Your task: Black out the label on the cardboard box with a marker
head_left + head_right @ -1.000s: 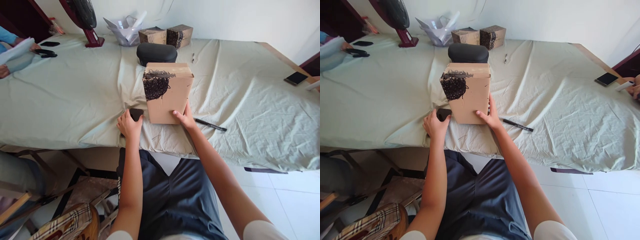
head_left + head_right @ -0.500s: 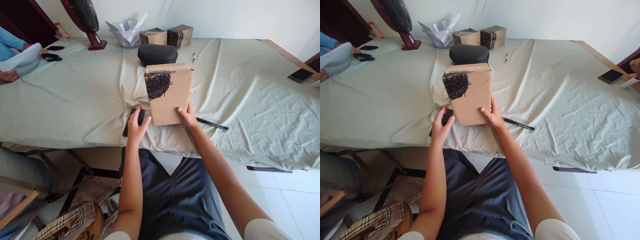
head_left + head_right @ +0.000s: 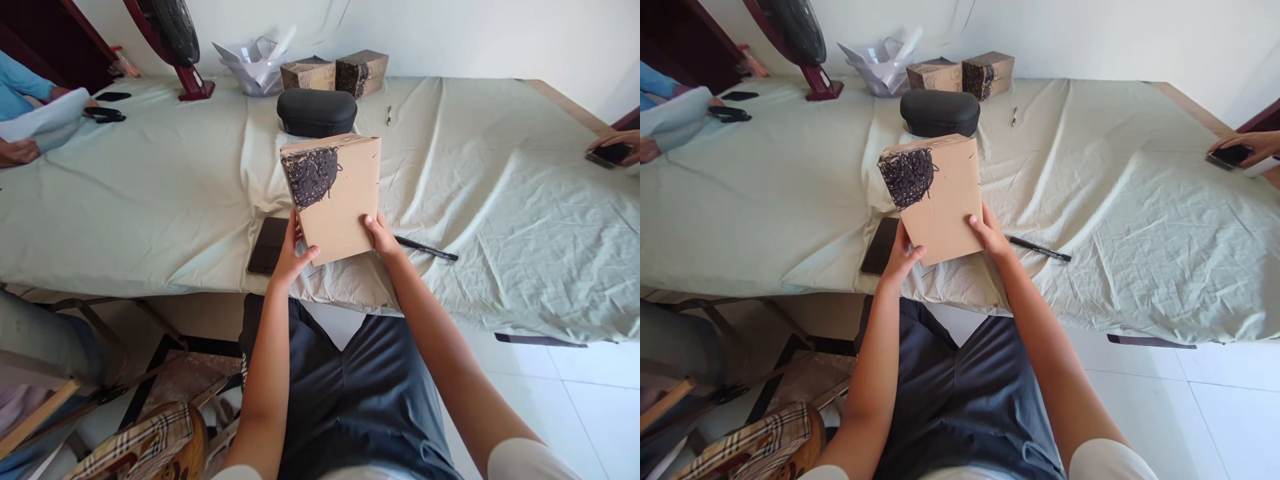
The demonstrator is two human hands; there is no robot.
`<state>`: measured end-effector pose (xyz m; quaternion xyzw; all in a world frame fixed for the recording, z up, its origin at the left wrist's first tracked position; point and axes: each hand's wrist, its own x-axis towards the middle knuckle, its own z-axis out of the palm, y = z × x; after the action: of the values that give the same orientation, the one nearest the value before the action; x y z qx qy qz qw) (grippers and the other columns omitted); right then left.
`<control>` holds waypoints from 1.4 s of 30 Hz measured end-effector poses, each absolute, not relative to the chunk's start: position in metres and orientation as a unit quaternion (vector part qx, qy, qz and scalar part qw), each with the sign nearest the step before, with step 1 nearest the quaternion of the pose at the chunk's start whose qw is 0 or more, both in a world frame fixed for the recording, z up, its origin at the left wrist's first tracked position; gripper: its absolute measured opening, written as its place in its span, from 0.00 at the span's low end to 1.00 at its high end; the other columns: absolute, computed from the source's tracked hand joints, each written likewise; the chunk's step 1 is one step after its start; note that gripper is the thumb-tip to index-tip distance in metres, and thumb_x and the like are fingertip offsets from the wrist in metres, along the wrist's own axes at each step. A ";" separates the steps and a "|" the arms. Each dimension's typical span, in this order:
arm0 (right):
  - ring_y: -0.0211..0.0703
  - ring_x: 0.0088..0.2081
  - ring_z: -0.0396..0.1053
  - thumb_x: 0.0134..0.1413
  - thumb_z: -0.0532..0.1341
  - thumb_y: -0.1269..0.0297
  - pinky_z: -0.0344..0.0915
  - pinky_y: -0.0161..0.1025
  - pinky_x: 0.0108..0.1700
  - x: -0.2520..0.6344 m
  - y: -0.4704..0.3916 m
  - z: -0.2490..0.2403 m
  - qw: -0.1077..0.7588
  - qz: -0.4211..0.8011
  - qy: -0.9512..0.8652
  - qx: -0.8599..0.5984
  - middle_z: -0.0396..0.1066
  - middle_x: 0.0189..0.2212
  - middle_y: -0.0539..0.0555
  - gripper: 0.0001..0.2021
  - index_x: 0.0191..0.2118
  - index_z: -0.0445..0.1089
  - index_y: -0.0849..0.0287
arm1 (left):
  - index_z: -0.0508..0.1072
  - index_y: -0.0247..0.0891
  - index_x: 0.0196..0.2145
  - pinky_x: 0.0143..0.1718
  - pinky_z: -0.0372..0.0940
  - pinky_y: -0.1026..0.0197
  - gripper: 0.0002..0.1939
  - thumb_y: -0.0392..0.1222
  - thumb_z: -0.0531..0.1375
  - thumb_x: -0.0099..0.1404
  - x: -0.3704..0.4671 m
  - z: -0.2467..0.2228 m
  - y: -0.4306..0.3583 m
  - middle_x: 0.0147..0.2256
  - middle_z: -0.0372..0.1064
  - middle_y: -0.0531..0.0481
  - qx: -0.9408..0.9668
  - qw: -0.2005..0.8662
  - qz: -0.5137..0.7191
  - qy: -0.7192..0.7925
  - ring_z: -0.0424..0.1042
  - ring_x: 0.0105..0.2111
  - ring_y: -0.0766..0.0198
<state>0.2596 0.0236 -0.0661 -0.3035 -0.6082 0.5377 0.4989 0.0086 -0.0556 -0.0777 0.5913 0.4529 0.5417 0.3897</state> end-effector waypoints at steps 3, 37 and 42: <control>0.68 0.72 0.66 0.55 0.65 0.26 0.65 0.64 0.74 0.260 0.023 -0.064 0.490 0.532 -0.617 -0.311 0.76 0.64 0.58 0.46 0.71 0.66 0.50 | 0.48 0.45 0.79 0.74 0.60 0.41 0.63 0.73 0.70 0.58 0.009 -0.076 -0.056 0.75 0.54 0.34 0.587 0.394 0.543 0.453 0.62 0.73 0.40; 0.67 0.74 0.62 0.49 0.72 0.32 0.60 0.64 0.76 0.264 0.007 -0.056 0.451 0.531 -0.653 -0.296 0.67 0.73 0.57 0.50 0.74 0.63 0.48 | 0.36 0.49 0.80 0.63 0.70 0.41 0.77 0.67 0.76 0.46 0.009 -0.091 -0.047 0.70 0.59 0.31 0.512 0.414 0.612 0.438 0.69 0.66 0.39; 0.65 0.78 0.55 0.47 0.75 0.35 0.52 0.66 0.79 0.266 -0.012 -0.055 0.476 0.526 -0.641 -0.293 0.54 0.79 0.60 0.62 0.81 0.46 0.46 | 0.21 0.54 0.78 0.58 0.72 0.44 0.84 0.68 0.76 0.44 0.010 -0.087 -0.048 0.67 0.59 0.34 0.493 0.454 0.612 0.419 0.74 0.61 0.44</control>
<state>0.2658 -0.0122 -0.0546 -0.2929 -0.6407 0.5263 0.4762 0.0104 -0.0484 -0.0866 0.4928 0.4193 0.6122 0.4545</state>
